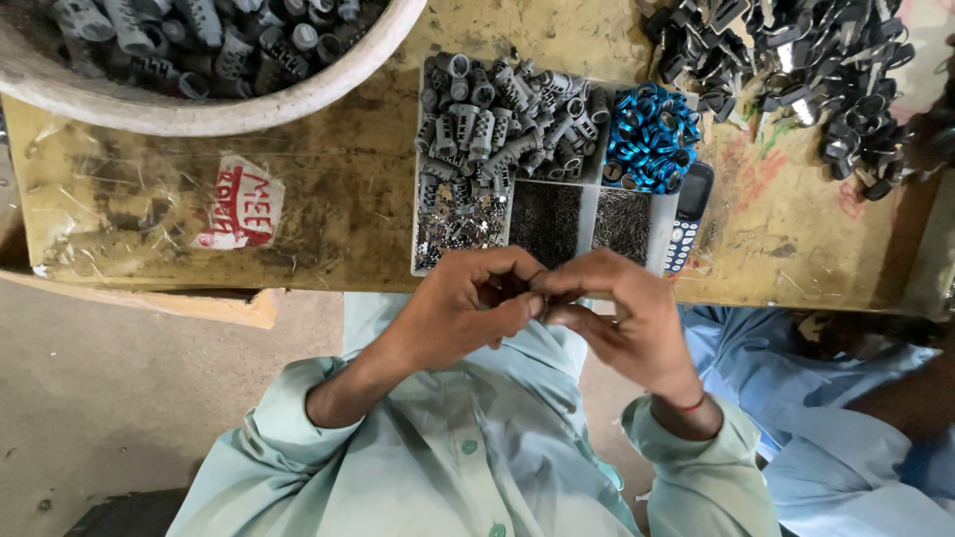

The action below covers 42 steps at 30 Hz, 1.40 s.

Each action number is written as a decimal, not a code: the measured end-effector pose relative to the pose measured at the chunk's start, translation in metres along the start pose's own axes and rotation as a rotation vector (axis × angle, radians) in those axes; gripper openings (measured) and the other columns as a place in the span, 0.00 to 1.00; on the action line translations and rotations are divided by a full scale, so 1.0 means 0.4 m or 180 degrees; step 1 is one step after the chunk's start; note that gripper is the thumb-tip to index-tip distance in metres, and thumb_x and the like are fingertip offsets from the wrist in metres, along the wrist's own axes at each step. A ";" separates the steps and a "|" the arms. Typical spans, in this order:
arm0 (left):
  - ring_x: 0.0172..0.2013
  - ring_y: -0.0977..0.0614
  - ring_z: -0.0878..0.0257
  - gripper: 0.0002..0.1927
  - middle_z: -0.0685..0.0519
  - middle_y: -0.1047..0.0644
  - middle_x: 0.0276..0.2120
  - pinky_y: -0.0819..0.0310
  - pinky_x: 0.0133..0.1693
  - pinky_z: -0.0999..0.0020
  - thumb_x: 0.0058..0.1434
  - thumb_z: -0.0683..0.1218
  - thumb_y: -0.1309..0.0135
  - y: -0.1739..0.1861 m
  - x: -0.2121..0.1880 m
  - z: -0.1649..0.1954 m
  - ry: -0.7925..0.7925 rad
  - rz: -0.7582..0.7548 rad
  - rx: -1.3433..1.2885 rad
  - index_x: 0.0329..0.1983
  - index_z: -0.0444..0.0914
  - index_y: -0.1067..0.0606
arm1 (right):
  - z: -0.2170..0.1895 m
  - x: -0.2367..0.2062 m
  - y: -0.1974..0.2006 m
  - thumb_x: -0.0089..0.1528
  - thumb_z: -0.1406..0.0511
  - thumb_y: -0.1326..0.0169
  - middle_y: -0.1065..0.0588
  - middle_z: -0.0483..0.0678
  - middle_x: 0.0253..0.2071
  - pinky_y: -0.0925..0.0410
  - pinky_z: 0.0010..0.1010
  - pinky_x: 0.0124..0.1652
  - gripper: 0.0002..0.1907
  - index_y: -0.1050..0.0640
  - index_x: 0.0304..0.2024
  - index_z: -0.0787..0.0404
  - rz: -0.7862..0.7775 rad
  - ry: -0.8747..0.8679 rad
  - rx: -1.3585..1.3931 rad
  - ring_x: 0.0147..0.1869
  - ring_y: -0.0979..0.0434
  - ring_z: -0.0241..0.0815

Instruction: The person repeatedly assembles small key fobs by hand. They pick a grey plastic housing, insert a metal pin and a blue ring, then place the completed unit on the table. The process is repeated multiple times using parts from a divided tray.

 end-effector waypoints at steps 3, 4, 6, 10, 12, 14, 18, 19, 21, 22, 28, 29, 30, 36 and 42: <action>0.25 0.28 0.76 0.06 0.59 0.27 0.27 0.30 0.27 0.78 0.70 0.42 0.46 0.001 0.008 -0.014 -0.0086 0.0025 -0.0218 0.44 0.33 0.25 | -0.016 0.054 0.060 0.61 0.76 0.35 0.21 0.47 0.47 0.27 0.32 0.44 0.15 0.20 0.48 0.59 0.0497 0.0003 -0.1252 0.45 0.20 0.43; 0.25 0.28 0.76 0.06 0.59 0.27 0.28 0.30 0.27 0.78 0.70 0.42 0.47 0.003 0.014 -0.018 -0.0124 0.0057 -0.0232 0.44 0.33 0.25 | -0.029 0.078 0.080 0.64 0.76 0.35 0.21 0.45 0.46 0.29 0.33 0.43 0.12 0.18 0.46 0.58 0.0782 0.0094 -0.1916 0.43 0.21 0.43; 0.25 0.28 0.76 0.05 0.60 0.27 0.29 0.29 0.27 0.78 0.70 0.41 0.47 0.004 0.022 -0.026 -0.0167 0.0087 -0.0233 0.44 0.33 0.26 | -0.050 0.143 0.086 0.68 0.72 0.33 0.28 0.49 0.42 0.33 0.39 0.46 0.07 0.17 0.48 0.61 0.1067 0.0486 -0.2702 0.45 0.28 0.49; 0.27 0.27 0.76 0.05 0.59 0.26 0.30 0.27 0.29 0.77 0.70 0.41 0.47 0.004 0.024 -0.029 -0.0220 0.0100 -0.0127 0.44 0.33 0.25 | -0.042 0.263 0.075 0.58 0.71 0.35 0.28 0.54 0.41 0.34 0.42 0.42 0.09 0.18 0.41 0.62 0.0997 0.0813 -0.3288 0.44 0.29 0.53; 0.28 0.27 0.76 0.05 0.59 0.26 0.30 0.27 0.29 0.77 0.70 0.41 0.46 0.006 0.021 -0.025 -0.0249 0.0101 -0.0064 0.44 0.33 0.25 | -0.038 0.278 0.089 0.65 0.70 0.34 0.28 0.52 0.44 0.32 0.41 0.46 0.06 0.18 0.44 0.59 0.0885 0.0737 -0.3195 0.47 0.28 0.53; 0.28 0.27 0.75 0.05 0.58 0.26 0.30 0.29 0.29 0.77 0.70 0.41 0.45 0.009 0.018 -0.021 -0.0251 0.0124 -0.0037 0.44 0.33 0.25 | -0.042 0.249 0.114 0.70 0.73 0.38 0.26 0.51 0.46 0.30 0.37 0.47 0.05 0.21 0.46 0.63 0.0735 0.0601 -0.2325 0.50 0.25 0.50; 0.35 0.20 0.74 0.06 0.57 0.22 0.36 0.22 0.34 0.75 0.69 0.42 0.46 0.005 0.024 -0.010 -0.0440 0.0029 -0.0617 0.46 0.34 0.25 | 0.019 0.120 0.077 0.71 0.75 0.49 0.22 0.50 0.52 0.26 0.27 0.39 0.05 0.29 0.47 0.64 0.0330 -0.0616 0.0289 0.42 0.21 0.35; 0.36 0.20 0.73 0.06 0.57 0.22 0.36 0.22 0.34 0.74 0.70 0.42 0.45 0.002 0.031 -0.008 -0.0480 -0.0027 -0.0890 0.46 0.33 0.25 | 0.009 0.091 0.044 0.72 0.76 0.49 0.22 0.50 0.54 0.23 0.27 0.44 0.07 0.29 0.50 0.64 0.0195 -0.0472 0.0524 0.46 0.20 0.33; 0.35 0.20 0.72 0.06 0.56 0.22 0.36 0.21 0.34 0.73 0.69 0.41 0.44 -0.001 0.039 -0.018 -0.0382 -0.0027 -0.1169 0.45 0.32 0.24 | 0.019 0.032 0.014 0.65 0.77 0.45 0.24 0.51 0.49 0.27 0.27 0.40 0.16 0.27 0.56 0.65 0.0040 -0.0737 0.0244 0.42 0.21 0.37; 0.33 0.21 0.72 0.06 0.56 0.22 0.34 0.22 0.34 0.74 0.69 0.41 0.43 0.001 0.041 -0.027 -0.0257 0.0034 -0.1167 0.44 0.32 0.24 | 0.027 0.011 0.001 0.62 0.78 0.42 0.25 0.52 0.47 0.29 0.27 0.38 0.21 0.27 0.58 0.66 -0.0035 -0.0876 0.0111 0.41 0.22 0.39; 0.24 0.24 0.74 0.06 0.57 0.22 0.27 0.27 0.25 0.77 0.65 0.41 0.40 0.004 0.031 -0.020 -0.0074 0.0406 -0.0535 0.37 0.32 0.23 | -0.037 0.000 0.008 0.61 0.78 0.39 0.23 0.53 0.57 0.22 0.30 0.51 0.20 0.23 0.54 0.60 0.0431 -0.0029 -0.0695 0.57 0.18 0.46; 0.24 0.24 0.75 0.06 0.57 0.22 0.27 0.28 0.24 0.77 0.64 0.41 0.40 0.007 0.028 -0.013 -0.0066 0.0503 -0.0466 0.36 0.32 0.23 | -0.041 0.004 0.008 0.62 0.77 0.39 0.23 0.52 0.57 0.22 0.30 0.50 0.20 0.23 0.55 0.59 0.0467 0.0006 -0.0676 0.57 0.17 0.46; 0.23 0.25 0.76 0.06 0.57 0.22 0.26 0.29 0.23 0.78 0.64 0.42 0.39 0.009 0.022 -0.006 -0.0035 0.0597 -0.0320 0.36 0.33 0.23 | -0.046 0.008 0.007 0.62 0.77 0.38 0.22 0.51 0.57 0.22 0.31 0.50 0.20 0.24 0.55 0.59 0.0494 0.0046 -0.0653 0.57 0.17 0.46; 0.19 0.28 0.77 0.07 0.57 0.23 0.21 0.35 0.19 0.79 0.62 0.42 0.38 0.023 -0.001 0.016 0.0169 0.0974 0.0096 0.32 0.33 0.22 | -0.077 0.010 0.003 0.58 0.81 0.40 0.23 0.52 0.55 0.23 0.35 0.50 0.23 0.20 0.53 0.58 0.0371 0.0535 -0.1203 0.55 0.18 0.49; 0.23 0.30 0.77 0.07 0.58 0.24 0.25 0.38 0.21 0.78 0.64 0.39 0.39 0.021 0.001 0.024 -0.0127 0.1003 0.0197 0.33 0.33 0.25 | -0.079 0.001 0.019 0.52 0.80 0.39 0.23 0.50 0.51 0.24 0.34 0.46 0.27 0.18 0.52 0.56 0.0206 0.0824 -0.1513 0.49 0.18 0.47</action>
Point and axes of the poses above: each hand's wrist, its own x-axis towards the middle knuckle, its own y-axis out of the back of the hand, z = x × y, the point moved 8 cm from there along x, towards the middle knuckle
